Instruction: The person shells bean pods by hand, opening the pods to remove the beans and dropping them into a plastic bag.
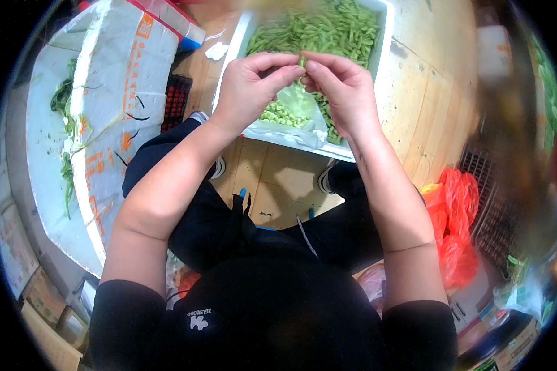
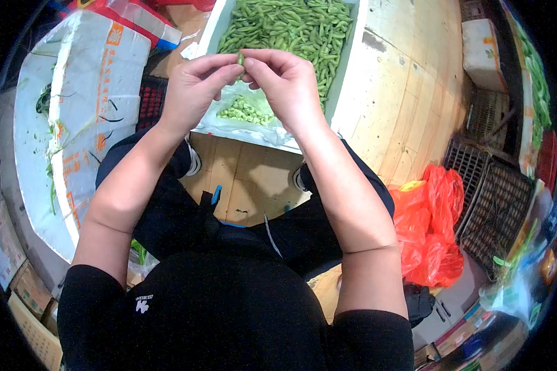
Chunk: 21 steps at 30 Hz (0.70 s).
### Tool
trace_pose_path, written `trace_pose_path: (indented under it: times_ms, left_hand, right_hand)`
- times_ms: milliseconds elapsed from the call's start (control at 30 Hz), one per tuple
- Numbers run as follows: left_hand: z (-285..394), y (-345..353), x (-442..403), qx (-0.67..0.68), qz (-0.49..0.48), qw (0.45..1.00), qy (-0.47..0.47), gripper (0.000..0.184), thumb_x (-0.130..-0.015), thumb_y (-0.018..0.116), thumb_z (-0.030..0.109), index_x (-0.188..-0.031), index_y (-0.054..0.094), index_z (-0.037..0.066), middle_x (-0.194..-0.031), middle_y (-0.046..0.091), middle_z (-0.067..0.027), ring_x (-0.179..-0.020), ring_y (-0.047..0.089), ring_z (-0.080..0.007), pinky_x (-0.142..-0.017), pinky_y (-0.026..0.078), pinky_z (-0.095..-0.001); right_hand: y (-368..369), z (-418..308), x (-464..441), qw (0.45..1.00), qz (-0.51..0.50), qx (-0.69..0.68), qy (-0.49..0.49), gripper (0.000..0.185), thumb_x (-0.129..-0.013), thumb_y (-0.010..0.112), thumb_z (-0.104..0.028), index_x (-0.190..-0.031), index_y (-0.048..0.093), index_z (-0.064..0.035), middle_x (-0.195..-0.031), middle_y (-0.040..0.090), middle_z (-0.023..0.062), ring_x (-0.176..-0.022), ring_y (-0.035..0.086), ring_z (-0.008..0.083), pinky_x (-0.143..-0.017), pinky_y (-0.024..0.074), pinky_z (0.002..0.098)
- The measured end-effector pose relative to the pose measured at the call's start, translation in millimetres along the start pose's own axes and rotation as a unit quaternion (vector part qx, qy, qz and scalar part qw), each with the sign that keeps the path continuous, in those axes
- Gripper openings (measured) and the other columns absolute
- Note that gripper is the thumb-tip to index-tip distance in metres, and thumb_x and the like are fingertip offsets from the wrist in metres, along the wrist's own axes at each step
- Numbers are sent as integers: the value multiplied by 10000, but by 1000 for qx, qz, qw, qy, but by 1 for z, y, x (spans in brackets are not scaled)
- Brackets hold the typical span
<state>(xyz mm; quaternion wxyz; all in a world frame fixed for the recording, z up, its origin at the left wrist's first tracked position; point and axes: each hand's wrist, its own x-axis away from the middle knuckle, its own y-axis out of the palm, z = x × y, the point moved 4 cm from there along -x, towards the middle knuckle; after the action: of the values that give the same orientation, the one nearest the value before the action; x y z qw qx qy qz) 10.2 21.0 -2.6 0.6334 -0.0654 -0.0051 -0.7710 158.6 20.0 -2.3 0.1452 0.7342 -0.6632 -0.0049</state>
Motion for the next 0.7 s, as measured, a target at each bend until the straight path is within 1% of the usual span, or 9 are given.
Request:
trace_pose_path:
  times_ms: [167, 233, 333, 467, 567, 633, 667, 700]
  left_hand:
    - [2, -1, -3, -13, -18, 1000, 13, 231, -800, 646, 140, -998, 649, 23, -791, 630, 10, -649, 521, -11, -516, 402, -157]
    - [6, -1, -4, -19, -12, 999, 33, 227, -795, 649, 134, -991, 651, 19, -788, 637, 2, -656, 536, -16, -523, 417, -160]
    - [4, -2, -3, -52, -13, 996, 72, 218, -789, 655, 124, -977, 654, 15, -791, 644, -8, -654, 555, -26, -530, 437, -165]
    - [7, -1, -1, -103, -17, 988, 118, 202, -784, 659, 115, -955, 657, 9, -785, 646, -15, -650, 568, -36, -535, 456, -176]
    - [8, 0, 1, -97, -25, 990, 97, 194, -793, 650, 116, -951, 654, 4, -778, 649, -22, -653, 574, -42, -538, 461, -179]
    - [8, 0, 3, -72, -21, 995, 63, 189, -773, 664, 111, -920, 657, -8, -779, 650, -65, -666, 592, -87, -571, 459, -204]
    - [8, 1, 4, -59, -19, 997, 47, 187, -763, 670, 109, -904, 659, -13, -780, 651, -86, -673, 601, -110, -588, 458, -217]
    - [9, 1, 5, -61, -17, 997, 52, 184, -766, 666, 109, -903, 658, -14, -773, 649, -84, -666, 599, -108, -584, 456, -217]
  right_hand:
    - [-6, -4, -2, 999, -20, 23, -9, 175, -821, 604, -74, -965, 636, 21, -782, 641, 53, -684, 587, 81, -616, 484, 197]
    - [-8, -5, -2, 998, -37, 43, -11, 175, -809, 616, -75, -957, 643, 15, -775, 644, 51, -683, 587, 79, -619, 483, 199]
    - [-8, -12, -1, 990, -33, 135, -30, 166, -789, 634, -78, -933, 658, 3, -772, 651, 50, -691, 587, 71, -624, 479, 195]
    - [-7, -14, 1, 987, -26, 153, -37, 163, -780, 642, -89, -917, 668, -4, -757, 653, 45, -684, 581, 61, -613, 472, 193]
    - [-5, -17, 4, 983, -23, 175, -48, 158, -776, 642, -93, -906, 671, -7, -738, 651, 41, -665, 572, 55, -590, 464, 192]
    - [-4, -19, 4, 978, -16, 203, -52, 149, -773, 643, -96, -890, 675, -10, -723, 649, 39, -651, 564, 51, -576, 456, 189]
    - [-4, -18, 4, 979, -15, 196, -53, 141, -770, 642, -95, -878, 676, -10, -715, 647, 36, -642, 560, 49, -568, 452, 187]
    - [-5, -16, 4, 980, -14, 188, -55, 133, -767, 642, -94, -865, 677, -11, -707, 645, 33, -633, 556, 46, -560, 448, 186]
